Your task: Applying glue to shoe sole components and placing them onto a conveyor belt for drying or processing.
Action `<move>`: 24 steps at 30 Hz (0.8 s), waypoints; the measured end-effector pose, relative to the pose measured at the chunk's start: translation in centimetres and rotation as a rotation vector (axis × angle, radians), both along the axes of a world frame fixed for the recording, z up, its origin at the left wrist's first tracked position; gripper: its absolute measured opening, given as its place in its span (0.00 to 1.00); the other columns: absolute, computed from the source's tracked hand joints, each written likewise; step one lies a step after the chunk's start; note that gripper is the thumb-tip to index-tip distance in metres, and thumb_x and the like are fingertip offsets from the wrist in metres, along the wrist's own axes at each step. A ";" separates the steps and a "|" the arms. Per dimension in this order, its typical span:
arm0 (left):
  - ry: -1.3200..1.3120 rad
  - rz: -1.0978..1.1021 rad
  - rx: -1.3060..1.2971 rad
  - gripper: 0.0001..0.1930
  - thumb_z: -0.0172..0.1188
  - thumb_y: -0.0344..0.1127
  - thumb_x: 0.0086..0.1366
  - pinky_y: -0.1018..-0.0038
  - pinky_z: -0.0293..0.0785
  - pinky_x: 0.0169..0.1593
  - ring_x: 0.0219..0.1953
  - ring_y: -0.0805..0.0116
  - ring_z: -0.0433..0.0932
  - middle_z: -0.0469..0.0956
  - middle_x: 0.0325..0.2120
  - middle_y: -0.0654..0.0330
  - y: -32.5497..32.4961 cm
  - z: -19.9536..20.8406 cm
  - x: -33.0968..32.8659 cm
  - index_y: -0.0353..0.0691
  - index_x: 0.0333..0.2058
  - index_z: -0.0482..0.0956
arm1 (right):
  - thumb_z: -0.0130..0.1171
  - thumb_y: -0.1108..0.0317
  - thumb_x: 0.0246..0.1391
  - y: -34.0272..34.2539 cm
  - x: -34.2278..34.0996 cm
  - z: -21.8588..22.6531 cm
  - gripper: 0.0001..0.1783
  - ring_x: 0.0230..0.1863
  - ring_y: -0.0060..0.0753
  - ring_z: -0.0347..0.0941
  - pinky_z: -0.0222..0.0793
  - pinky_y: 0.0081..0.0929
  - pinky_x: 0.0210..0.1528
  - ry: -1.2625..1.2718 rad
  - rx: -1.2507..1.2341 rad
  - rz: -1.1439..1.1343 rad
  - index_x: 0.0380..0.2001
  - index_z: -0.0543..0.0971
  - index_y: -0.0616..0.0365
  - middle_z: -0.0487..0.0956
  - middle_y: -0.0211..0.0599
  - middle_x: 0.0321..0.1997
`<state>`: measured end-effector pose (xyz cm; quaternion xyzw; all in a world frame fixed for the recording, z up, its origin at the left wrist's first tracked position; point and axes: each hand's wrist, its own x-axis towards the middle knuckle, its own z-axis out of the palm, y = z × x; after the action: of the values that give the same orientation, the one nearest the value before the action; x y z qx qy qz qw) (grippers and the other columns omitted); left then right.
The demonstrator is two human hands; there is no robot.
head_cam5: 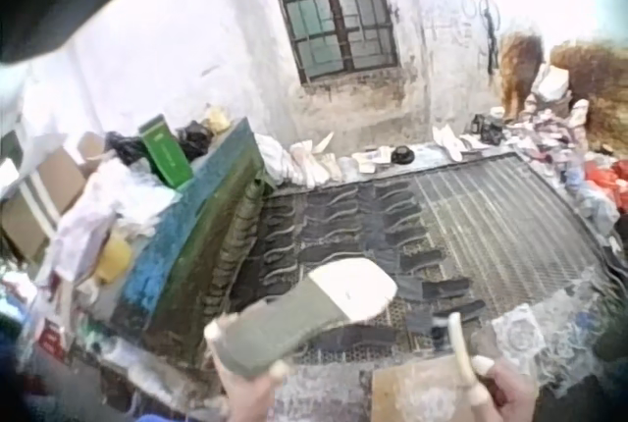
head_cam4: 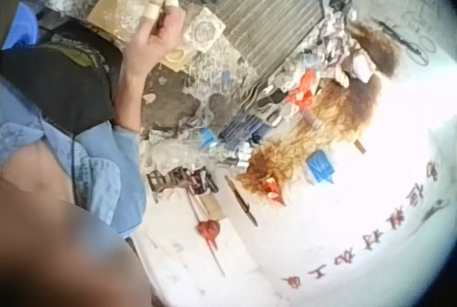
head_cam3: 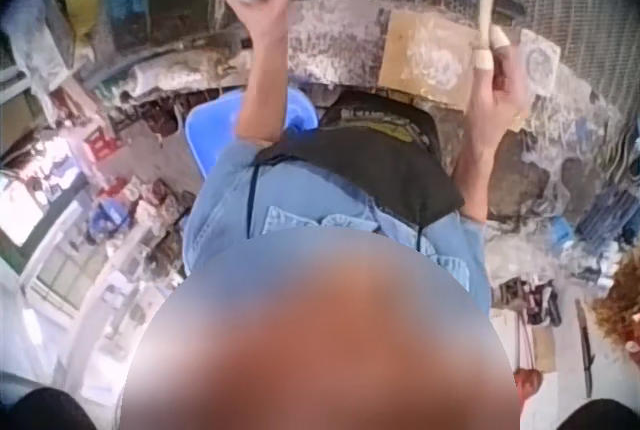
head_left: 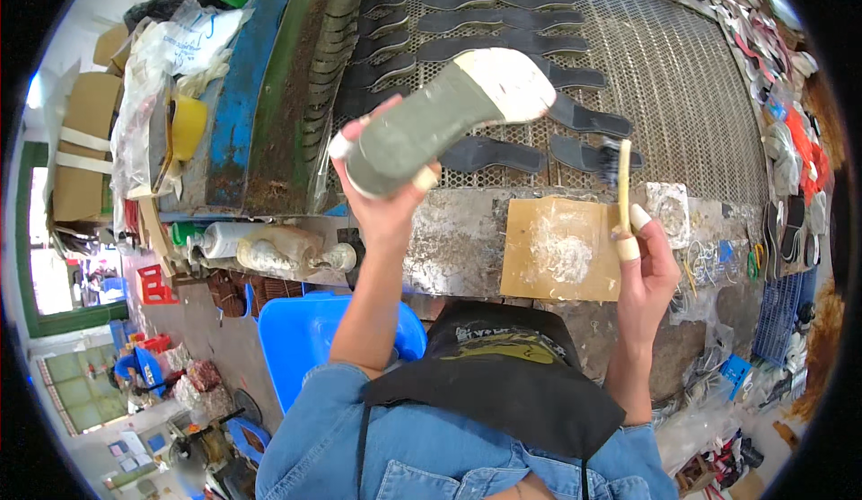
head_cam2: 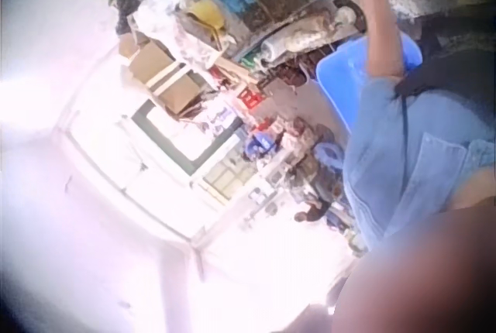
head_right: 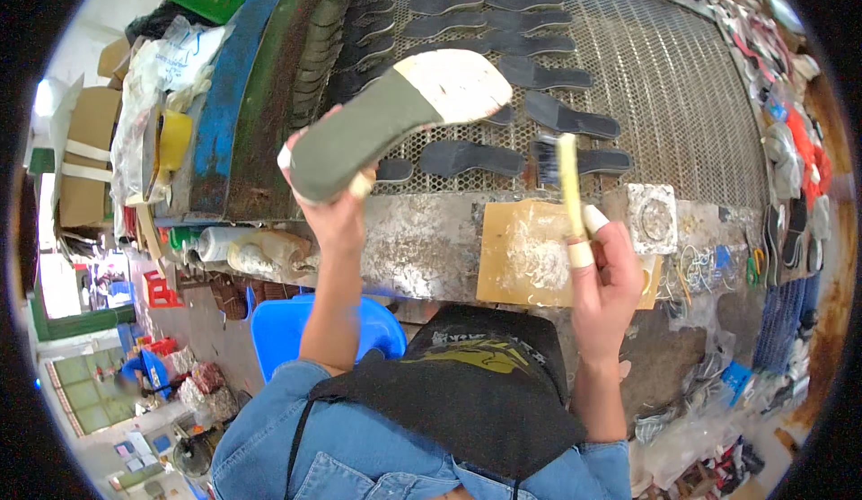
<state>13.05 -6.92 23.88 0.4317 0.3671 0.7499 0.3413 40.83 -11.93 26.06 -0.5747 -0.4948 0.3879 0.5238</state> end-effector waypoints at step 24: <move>0.340 -0.034 0.199 0.46 0.77 0.33 0.43 0.57 0.66 0.60 0.60 0.54 0.65 0.61 0.59 0.42 -4.8 0.4 5.1 0.52 0.57 0.55 | 0.59 0.78 0.45 -3.5 -1.8 3.9 0.21 0.28 0.43 0.70 0.66 0.35 0.29 -0.504 0.317 0.269 0.46 0.77 0.60 0.69 0.42 0.30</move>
<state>18.15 -11.70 24.26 0.5899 0.3360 0.6930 0.2425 39.06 -15.42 29.92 -0.4934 -0.7348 0.2170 0.4118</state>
